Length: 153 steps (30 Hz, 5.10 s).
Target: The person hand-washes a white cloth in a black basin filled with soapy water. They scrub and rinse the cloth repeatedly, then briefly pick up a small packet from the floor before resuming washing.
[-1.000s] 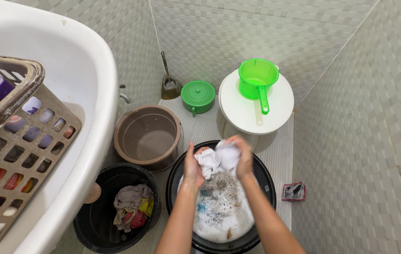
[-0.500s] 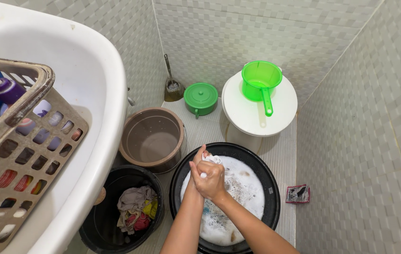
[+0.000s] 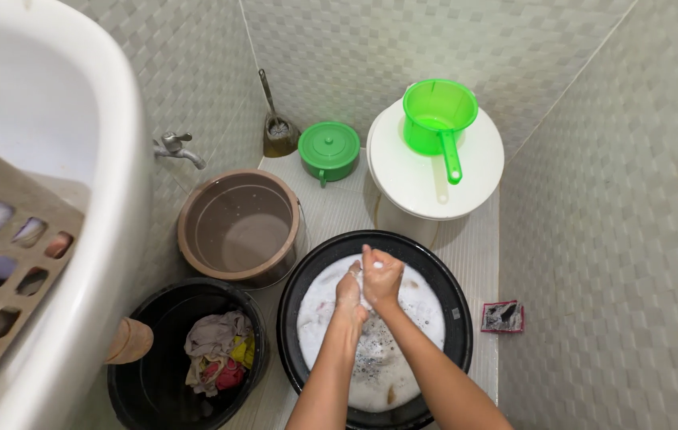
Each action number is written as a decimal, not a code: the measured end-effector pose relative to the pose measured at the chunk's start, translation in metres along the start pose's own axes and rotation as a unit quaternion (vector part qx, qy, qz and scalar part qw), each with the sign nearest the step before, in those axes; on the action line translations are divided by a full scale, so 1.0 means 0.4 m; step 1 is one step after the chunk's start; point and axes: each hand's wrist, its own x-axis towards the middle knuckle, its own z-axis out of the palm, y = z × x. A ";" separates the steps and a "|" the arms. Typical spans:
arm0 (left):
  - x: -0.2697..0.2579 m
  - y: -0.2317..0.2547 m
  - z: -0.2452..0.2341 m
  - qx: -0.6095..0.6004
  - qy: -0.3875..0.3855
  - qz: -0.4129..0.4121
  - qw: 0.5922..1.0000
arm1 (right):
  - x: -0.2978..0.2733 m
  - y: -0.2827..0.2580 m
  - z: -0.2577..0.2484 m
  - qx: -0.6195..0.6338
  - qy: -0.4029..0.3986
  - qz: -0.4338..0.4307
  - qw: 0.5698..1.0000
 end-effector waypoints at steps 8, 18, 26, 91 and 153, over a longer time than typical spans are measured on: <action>0.124 -0.075 -0.169 0.050 0.021 -0.031 0.998 | -0.130 0.285 0.065 0.009 -0.085 -0.025 0.996; 0.217 -0.160 -0.423 0.271 0.145 -0.012 0.952 | -0.156 0.831 0.037 -0.100 0.069 0.402 0.908; 0.203 -0.228 -0.543 0.407 0.195 0.000 0.892 | -0.210 0.807 -0.036 -0.127 -0.226 0.358 0.897; -0.560 0.366 0.123 0.261 -0.171 0.211 0.927 | 0.149 -0.063 -0.233 0.459 -0.150 0.147 0.863; -0.515 0.421 0.060 0.667 0.015 0.557 0.495 | 0.178 -0.064 -0.384 0.439 -0.208 0.043 0.873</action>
